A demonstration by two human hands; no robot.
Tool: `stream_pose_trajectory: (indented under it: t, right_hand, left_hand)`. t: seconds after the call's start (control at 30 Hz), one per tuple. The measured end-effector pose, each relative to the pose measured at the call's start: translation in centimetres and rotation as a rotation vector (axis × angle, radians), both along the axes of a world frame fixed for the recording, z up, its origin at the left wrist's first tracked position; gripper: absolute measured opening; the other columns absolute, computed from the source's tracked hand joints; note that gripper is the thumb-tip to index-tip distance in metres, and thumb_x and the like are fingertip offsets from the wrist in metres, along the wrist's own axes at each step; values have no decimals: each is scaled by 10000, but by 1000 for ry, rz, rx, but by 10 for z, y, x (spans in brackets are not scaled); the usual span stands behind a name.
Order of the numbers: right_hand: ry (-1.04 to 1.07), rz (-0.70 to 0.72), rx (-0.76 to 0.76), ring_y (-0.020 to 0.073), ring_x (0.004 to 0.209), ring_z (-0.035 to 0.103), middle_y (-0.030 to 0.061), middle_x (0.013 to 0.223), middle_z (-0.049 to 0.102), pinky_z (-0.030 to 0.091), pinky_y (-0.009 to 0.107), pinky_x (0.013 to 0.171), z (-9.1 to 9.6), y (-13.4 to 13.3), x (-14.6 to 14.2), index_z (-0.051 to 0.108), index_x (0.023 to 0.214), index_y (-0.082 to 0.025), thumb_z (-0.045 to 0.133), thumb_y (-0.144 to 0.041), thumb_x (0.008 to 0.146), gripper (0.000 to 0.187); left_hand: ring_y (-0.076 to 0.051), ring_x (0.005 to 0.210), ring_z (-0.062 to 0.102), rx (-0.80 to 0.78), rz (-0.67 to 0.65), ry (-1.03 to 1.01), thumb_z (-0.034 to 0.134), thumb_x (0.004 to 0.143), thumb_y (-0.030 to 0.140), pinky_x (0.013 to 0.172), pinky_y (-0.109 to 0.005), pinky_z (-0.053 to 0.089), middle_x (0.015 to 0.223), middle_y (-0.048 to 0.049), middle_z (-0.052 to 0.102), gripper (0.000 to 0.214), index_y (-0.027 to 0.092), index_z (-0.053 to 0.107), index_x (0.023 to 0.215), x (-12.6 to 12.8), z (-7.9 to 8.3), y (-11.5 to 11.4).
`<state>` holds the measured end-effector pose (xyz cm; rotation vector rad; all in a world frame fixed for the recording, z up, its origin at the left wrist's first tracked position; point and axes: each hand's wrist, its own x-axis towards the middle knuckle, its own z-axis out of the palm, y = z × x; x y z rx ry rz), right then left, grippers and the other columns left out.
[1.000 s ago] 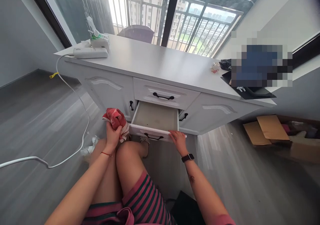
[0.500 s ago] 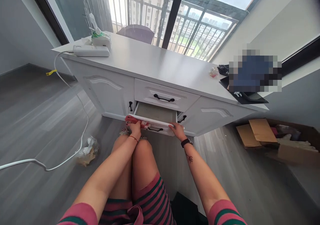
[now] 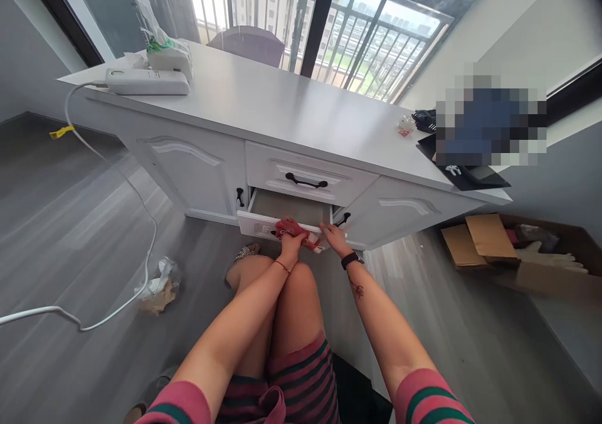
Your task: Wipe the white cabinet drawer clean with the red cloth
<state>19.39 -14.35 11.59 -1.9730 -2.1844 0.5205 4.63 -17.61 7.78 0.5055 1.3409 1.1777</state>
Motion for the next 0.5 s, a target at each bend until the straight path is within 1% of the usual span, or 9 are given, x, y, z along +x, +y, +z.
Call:
stream_pose_trajectory:
  t: [0.07, 0.13, 0.27, 0.37, 0.43, 0.5]
  right_hand:
    - [-9, 9, 2, 185, 884, 633, 65, 881, 721, 361, 258, 732, 0, 2, 0, 715, 879, -187, 356, -337, 993, 406]
    - [-14, 23, 7, 185, 921, 625, 60, 911, 723, 356, 260, 754, -1, 4, 0, 719, 879, -199, 372, -332, 987, 387]
    - [-14, 36, 13, 182, 931, 618, 56, 951, 725, 358, 268, 772, -6, 8, 1, 727, 871, -208, 375, -326, 979, 387]
    - [-17, 22, 57, 184, 920, 616, 56, 945, 726, 355, 279, 790, -11, 9, 1, 727, 879, -208, 371, -330, 977, 389]
    - [-25, -4, 101, 189, 933, 610, 58, 947, 725, 349, 289, 819, -15, 8, -1, 723, 879, -202, 361, -336, 981, 399]
    - [-39, -24, 121, 195, 943, 605, 62, 944, 723, 342, 299, 841, -18, 8, -2, 718, 871, -196, 348, -343, 987, 414]
  left_hand:
    - [-237, 810, 665, -15, 23, -106, 691, 605, 133, 706, -347, 521, 754, -54, 654, 221, 173, 547, 768, 23, -5, 2]
    - [-207, 744, 657, -16, 51, -201, 681, 571, 102, 676, -326, 516, 730, -40, 649, 235, 171, 541, 746, 45, -10, 3]
    - [-179, 788, 634, -6, 130, -294, 716, 526, 91, 721, -293, 492, 778, -37, 652, 313, 175, 545, 774, 82, -23, 4]
    - [-160, 750, 613, -28, 130, -342, 743, 528, 118, 690, -279, 475, 754, -24, 630, 331, 188, 512, 754, 103, -33, 3]
    - [-141, 690, 594, -56, 105, -376, 744, 564, 145, 646, -267, 467, 713, -2, 601, 319, 199, 480, 734, 113, -38, 4]
    - [-127, 655, 578, -90, 71, -395, 732, 618, 153, 617, -255, 464, 688, 15, 574, 297, 204, 462, 732, 117, -43, 6]
